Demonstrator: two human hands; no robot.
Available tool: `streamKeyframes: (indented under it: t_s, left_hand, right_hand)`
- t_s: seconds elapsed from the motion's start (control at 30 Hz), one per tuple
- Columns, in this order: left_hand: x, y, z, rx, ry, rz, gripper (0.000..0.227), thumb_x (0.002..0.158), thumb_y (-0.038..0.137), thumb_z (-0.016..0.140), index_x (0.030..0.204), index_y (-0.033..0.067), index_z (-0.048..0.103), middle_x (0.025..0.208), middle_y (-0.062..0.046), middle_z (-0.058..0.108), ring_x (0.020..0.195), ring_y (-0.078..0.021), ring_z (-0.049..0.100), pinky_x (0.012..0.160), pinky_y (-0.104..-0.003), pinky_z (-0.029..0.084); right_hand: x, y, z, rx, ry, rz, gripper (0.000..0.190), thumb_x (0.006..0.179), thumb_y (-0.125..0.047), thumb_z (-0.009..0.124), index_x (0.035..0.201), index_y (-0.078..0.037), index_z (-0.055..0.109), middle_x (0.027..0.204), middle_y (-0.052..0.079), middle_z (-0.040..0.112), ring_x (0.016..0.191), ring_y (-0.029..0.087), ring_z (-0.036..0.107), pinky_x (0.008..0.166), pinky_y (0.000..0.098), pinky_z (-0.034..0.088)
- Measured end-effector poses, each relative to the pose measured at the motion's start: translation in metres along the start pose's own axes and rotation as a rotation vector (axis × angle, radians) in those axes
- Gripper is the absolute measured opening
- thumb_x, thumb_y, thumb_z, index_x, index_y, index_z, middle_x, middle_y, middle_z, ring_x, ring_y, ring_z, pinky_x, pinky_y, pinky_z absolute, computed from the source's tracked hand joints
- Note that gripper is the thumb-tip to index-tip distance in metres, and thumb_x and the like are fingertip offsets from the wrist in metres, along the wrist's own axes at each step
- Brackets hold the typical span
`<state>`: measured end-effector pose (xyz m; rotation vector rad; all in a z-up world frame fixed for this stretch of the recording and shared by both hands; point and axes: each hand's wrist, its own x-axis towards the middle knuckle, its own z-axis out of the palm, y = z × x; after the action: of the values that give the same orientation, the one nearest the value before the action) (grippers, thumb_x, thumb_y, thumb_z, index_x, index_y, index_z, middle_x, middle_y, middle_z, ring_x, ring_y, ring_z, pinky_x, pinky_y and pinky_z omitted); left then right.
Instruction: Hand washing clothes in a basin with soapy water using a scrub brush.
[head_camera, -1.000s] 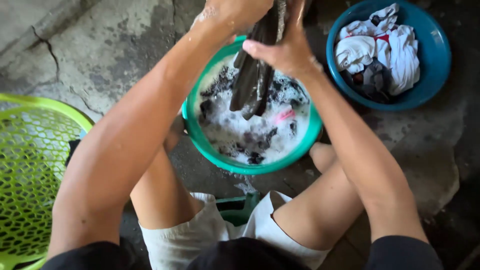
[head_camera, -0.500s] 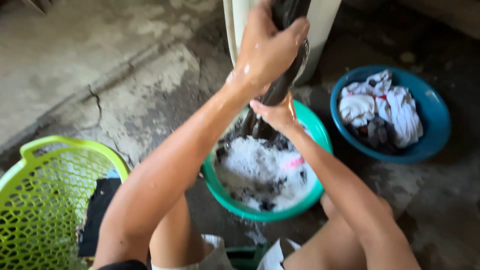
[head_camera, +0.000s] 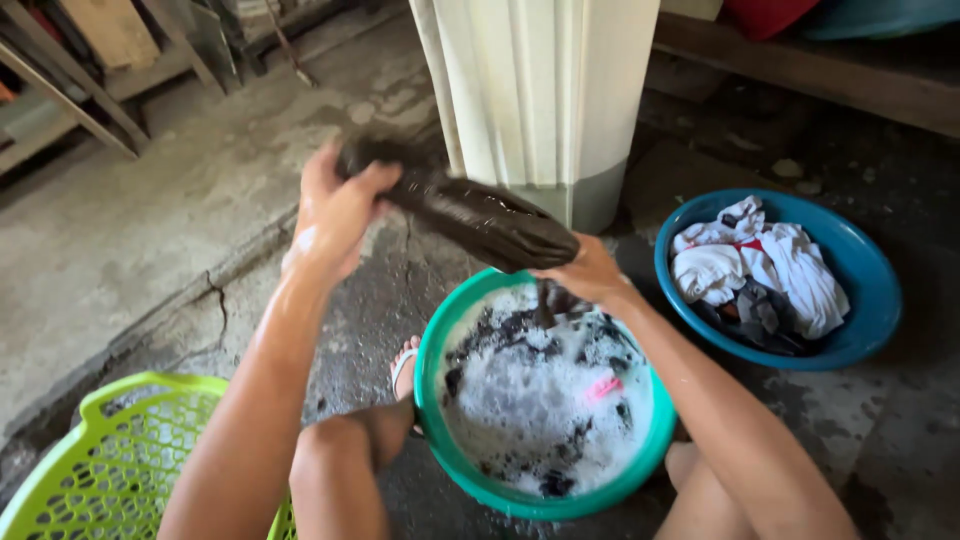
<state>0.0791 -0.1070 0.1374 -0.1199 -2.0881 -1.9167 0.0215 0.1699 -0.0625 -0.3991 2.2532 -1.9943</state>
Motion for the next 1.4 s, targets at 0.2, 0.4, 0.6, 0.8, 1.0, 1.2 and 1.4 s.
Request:
streamKeyframes:
  t_s: [0.2,0.4,0.6,0.8,1.0,1.2,1.4]
  left_hand:
    - [-0.010,-0.121,-0.027,0.672,-0.153,-0.660,0.040,0.100,0.033,0.061,0.125,0.0026,0.064,0.095,-0.018,0.075,0.084,-0.0263,0.075,0.084,-0.045,0.057]
    - [-0.022,-0.179,0.020,0.843,-0.709,-0.057,0.127,0.069,0.038,0.103,0.154,0.0032,0.015,0.157,-0.025,0.028,0.145,-0.0363,0.028,0.116,-0.045,0.028]
    - [-0.035,-0.148,0.082,0.308,-0.735,0.266,0.144,0.051,0.025,0.098,0.162,0.0046,0.008,0.160,-0.016,0.039,0.150,-0.0308,0.033,0.120,-0.041,0.025]
    - [-0.024,-0.160,0.083,0.213,-0.484,0.134,0.072,0.072,0.013,0.079,0.139,0.0006,0.055,0.124,-0.013,0.072,0.111,-0.0212,0.066,0.103,-0.032,0.050]
    - [0.002,-0.186,0.080,0.458,-0.356,-0.044,0.047,0.068,0.004,0.066,0.115,0.0015,0.071,0.088,-0.011,0.072,0.086,-0.0185,0.067,0.084,-0.033,0.055]
    - [0.010,-0.173,0.098,-0.086,-0.215,-0.107,0.039,0.070,-0.002,0.063,0.108,-0.0006,0.069,0.094,-0.005,0.072,0.085,-0.0153,0.066,0.078,-0.032,0.056]
    - [0.022,-0.202,0.111,-0.390,-0.080,-0.141,0.044,0.073,-0.009,0.051,0.112,0.0004,0.068,0.099,-0.008,0.071,0.089,-0.0161,0.067,0.084,-0.031,0.057]
  right_hand:
    - [-0.002,-0.027,-0.018,0.308,0.064,-0.138,0.042,0.088,-0.007,0.074,0.129,-0.004,0.067,0.115,0.003,0.076,0.100,0.009,0.067,0.089,0.0281,0.056]
    - [0.011,0.000,-0.003,0.145,-0.023,-0.041,0.051,0.081,-0.007,0.075,0.130,-0.005,0.064,0.109,0.006,0.076,0.096,0.013,0.067,0.086,0.0299,0.056]
    - [-0.004,-0.019,0.005,0.198,-0.153,-0.152,0.047,0.083,-0.008,0.073,0.129,-0.004,0.065,0.117,0.003,0.074,0.105,0.009,0.065,0.093,0.0292,0.054]
    - [0.026,0.042,-0.012,-0.069,-0.088,-0.212,0.048,0.079,-0.004,0.071,0.126,-0.003,0.068,0.113,0.004,0.078,0.102,0.011,0.067,0.092,0.0298,0.055]
    - [0.010,-0.017,-0.018,-0.276,-0.134,-0.054,0.054,0.069,-0.005,0.082,0.121,-0.005,0.066,0.104,0.003,0.078,0.095,0.013,0.070,0.088,0.0325,0.056]
    - [0.023,0.035,-0.005,0.010,-0.151,-0.009,0.065,0.070,-0.007,0.075,0.134,-0.004,0.062,0.116,0.007,0.073,0.107,0.016,0.064,0.095,0.0365,0.053]
    - [0.002,-0.013,0.015,0.077,-0.237,-0.199,0.087,0.074,-0.027,0.086,0.148,-0.007,0.045,0.141,0.005,0.058,0.130,0.016,0.053,0.110,0.0351,0.042]
